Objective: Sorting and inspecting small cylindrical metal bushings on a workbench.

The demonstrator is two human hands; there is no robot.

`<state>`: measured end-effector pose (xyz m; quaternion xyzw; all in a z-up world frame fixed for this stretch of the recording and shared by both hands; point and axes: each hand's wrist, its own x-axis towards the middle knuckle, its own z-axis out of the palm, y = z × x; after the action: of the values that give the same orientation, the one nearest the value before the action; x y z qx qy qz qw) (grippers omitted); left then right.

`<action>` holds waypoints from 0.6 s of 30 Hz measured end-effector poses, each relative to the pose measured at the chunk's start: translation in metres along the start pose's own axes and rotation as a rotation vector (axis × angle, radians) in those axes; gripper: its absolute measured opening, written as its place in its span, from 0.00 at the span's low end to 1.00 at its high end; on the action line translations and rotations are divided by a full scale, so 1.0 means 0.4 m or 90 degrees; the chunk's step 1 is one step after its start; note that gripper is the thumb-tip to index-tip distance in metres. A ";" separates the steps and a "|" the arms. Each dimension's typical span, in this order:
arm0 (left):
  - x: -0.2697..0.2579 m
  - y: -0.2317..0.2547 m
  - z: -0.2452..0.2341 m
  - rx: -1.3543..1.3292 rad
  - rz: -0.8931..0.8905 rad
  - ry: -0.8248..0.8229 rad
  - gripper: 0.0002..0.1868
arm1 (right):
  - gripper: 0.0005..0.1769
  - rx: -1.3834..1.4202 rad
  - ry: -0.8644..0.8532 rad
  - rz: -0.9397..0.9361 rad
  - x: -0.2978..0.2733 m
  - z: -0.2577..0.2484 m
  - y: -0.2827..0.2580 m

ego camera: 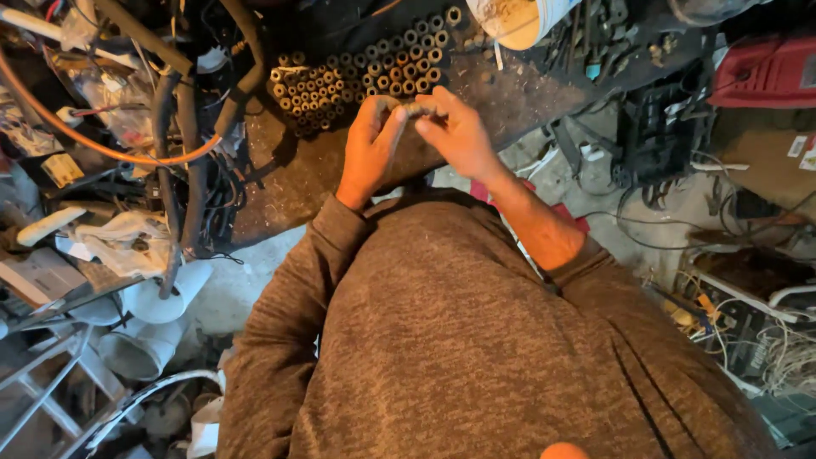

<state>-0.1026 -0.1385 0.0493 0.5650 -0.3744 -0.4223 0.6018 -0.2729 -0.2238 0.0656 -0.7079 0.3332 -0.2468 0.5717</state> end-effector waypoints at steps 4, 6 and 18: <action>-0.011 -0.035 0.010 -0.195 -0.070 -0.107 0.05 | 0.18 0.070 0.040 0.035 -0.037 0.010 -0.014; -0.010 -0.025 0.016 -0.280 -0.130 -0.125 0.06 | 0.16 0.068 0.036 0.041 -0.032 0.001 -0.050; -0.018 -0.137 -0.028 -0.420 -0.250 -0.080 0.18 | 0.07 -0.229 0.085 -0.081 0.330 -0.088 0.200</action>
<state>-0.0995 -0.1281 -0.0062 0.3747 -0.1394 -0.6610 0.6350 -0.2270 -0.3559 -0.0086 -0.8002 0.3637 -0.2653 0.3962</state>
